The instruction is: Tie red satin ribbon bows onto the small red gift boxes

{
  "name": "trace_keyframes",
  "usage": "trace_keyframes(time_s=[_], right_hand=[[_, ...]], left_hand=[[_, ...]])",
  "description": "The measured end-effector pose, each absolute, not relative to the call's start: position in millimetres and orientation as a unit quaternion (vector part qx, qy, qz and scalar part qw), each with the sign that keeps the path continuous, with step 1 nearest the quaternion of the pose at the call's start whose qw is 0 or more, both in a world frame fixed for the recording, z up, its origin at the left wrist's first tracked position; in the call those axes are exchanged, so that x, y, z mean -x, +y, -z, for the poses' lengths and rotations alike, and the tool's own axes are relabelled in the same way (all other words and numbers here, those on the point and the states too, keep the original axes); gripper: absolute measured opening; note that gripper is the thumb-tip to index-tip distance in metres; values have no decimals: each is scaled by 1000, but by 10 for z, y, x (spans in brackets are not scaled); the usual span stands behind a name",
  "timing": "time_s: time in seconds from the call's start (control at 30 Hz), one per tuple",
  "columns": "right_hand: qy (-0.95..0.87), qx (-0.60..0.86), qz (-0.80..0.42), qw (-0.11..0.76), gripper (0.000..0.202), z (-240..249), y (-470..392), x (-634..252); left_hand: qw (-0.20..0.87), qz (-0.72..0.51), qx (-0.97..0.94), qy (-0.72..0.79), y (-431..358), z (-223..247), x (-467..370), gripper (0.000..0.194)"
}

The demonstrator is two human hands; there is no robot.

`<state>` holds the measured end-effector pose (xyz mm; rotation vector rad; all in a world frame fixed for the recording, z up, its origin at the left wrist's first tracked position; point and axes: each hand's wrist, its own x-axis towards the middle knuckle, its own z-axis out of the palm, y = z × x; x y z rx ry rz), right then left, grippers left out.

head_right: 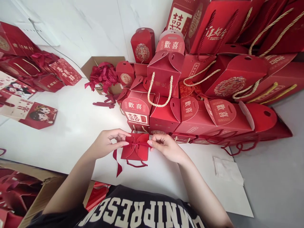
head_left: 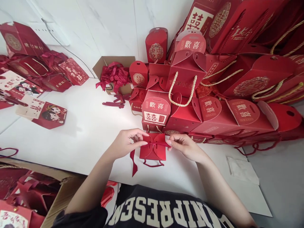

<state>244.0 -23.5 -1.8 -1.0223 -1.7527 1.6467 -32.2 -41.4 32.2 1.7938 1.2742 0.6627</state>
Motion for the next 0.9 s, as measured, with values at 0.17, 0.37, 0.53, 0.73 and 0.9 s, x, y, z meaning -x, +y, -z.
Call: trace_keyframes(time_s=[0.17,0.37,0.53,0.73,0.9], right_hand=[[-653,388,-599,253,41,15,-235,-2495],[-632,391,-632,220,45,76,-212,-2499],[-635,365,-648,209,47,113,-248,-2455],[-607,408,-636,246,69,143,-369,-2346],[-604,396,-626,293,48,196,-430,-2262]], left_hand=[[538,-237,-620,519,-373,-341,399,18],[581,-248,-580,515,-356,-249,512,23],[571,-255,-581,520,-418,-182,543,24],[525,-241,-610,542,-589,-176,483,33],[543,-233,-606,532,-685,-136,392,37]])
